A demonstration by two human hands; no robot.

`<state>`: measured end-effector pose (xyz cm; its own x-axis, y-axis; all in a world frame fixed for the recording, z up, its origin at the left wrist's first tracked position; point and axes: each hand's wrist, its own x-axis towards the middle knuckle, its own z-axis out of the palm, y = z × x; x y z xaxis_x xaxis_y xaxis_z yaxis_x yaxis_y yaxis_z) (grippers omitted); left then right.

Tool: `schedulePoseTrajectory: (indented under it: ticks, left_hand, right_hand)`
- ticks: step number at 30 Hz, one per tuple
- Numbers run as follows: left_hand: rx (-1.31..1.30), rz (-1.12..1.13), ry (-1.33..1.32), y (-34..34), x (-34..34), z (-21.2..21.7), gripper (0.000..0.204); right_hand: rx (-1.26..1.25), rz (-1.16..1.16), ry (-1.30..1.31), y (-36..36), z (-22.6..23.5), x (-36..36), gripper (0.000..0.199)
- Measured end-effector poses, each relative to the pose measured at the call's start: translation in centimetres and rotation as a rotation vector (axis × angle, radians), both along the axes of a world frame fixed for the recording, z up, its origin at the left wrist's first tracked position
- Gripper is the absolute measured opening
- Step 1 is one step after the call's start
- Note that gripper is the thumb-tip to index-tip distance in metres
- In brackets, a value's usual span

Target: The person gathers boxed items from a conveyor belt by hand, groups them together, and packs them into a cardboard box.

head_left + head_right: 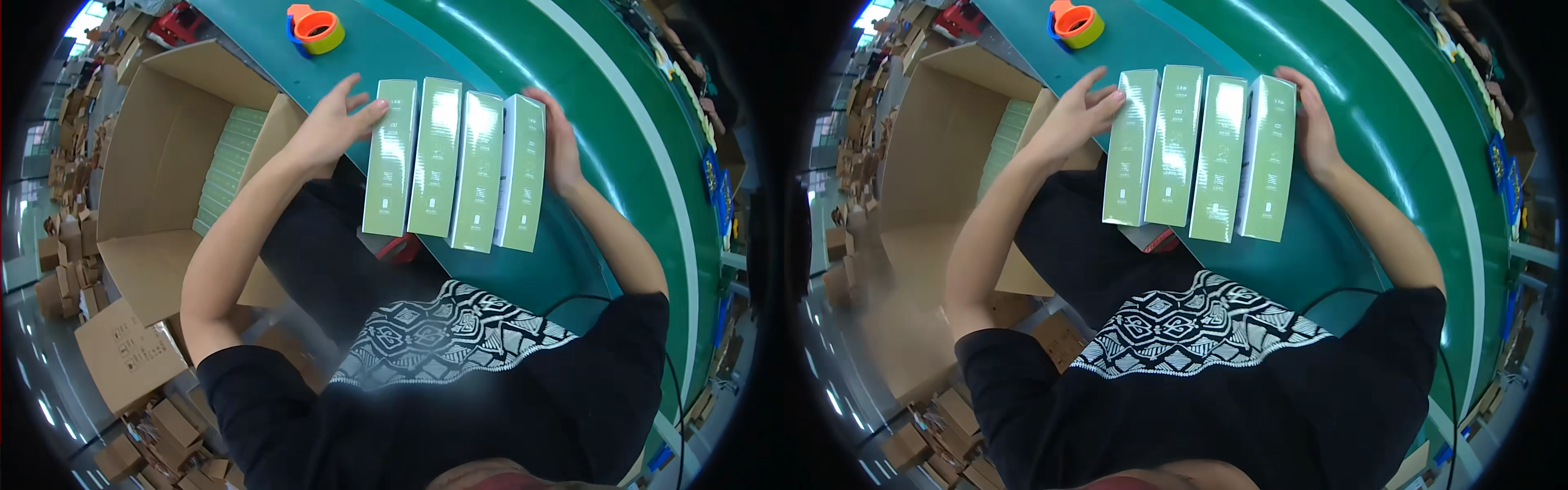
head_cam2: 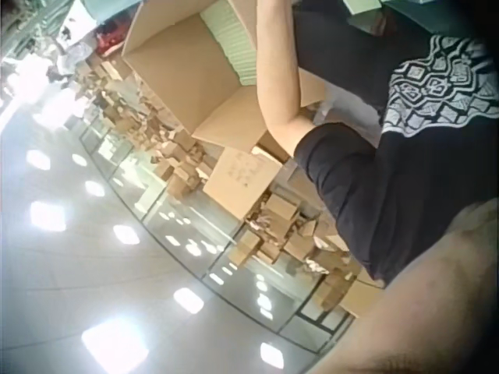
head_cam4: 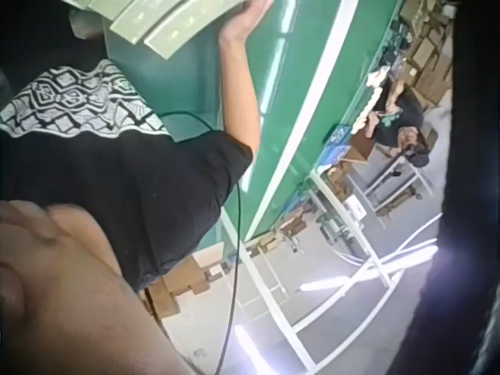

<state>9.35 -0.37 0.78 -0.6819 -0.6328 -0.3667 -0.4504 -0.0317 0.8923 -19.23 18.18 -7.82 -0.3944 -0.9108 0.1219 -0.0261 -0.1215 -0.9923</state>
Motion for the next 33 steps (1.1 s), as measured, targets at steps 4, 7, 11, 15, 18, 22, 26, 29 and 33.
schedulePoseTrajectory:
  ticks: [4, 7, 11, 15, 18, 22, 26, 29, 33]
  left_hand:
    - [0.217, -0.177, -0.155, 2.9, 3.1, 1.5, 0.107]
    - [0.033, -0.245, 0.006, 4.1, 2.2, -0.9, 0.107]
    - [-0.293, -0.283, -0.058, 4.4, 1.4, -1.7, 0.105]
    - [-0.306, -0.393, -0.276, 4.9, 0.8, -0.3, 0.096]
    - [-0.406, -0.451, -0.446, 4.0, 2.0, 2.8, 0.094]
    - [-0.803, -0.304, -0.278, 1.7, -1.0, 3.5, 0.088]
    - [-1.365, -0.182, 0.158, 1.8, -9.7, -0.2, 0.078]
    - [-1.206, -0.421, 0.115, 2.6, -13.2, -1.6, 0.067]
    - [-1.038, -0.600, 0.047, 1.7, -12.5, -0.4, 0.061]
  right_hand:
    - [0.391, 0.297, -0.028, 6.7, 5.0, -0.7, 0.074]
    - [0.436, 0.301, 0.139, 5.7, 7.3, 2.9, 0.075]
    - [0.440, 0.213, 0.258, 5.1, 7.5, 5.5, 0.079]
    - [0.501, 0.130, 0.183, 5.7, 7.2, 6.5, 0.083]
    - [0.486, 0.100, 0.171, 6.2, 6.3, 6.7, 0.080]
    - [0.368, -0.116, 0.039, 3.5, 5.1, 3.9, 0.074]
    - [0.096, -0.265, -0.122, -3.0, 3.1, -3.4, 0.065]
    - [-0.099, 0.058, -0.412, -5.8, -1.7, -6.1, 0.077]
    - [-0.143, 0.273, -0.420, -5.6, -4.3, -5.6, 0.094]
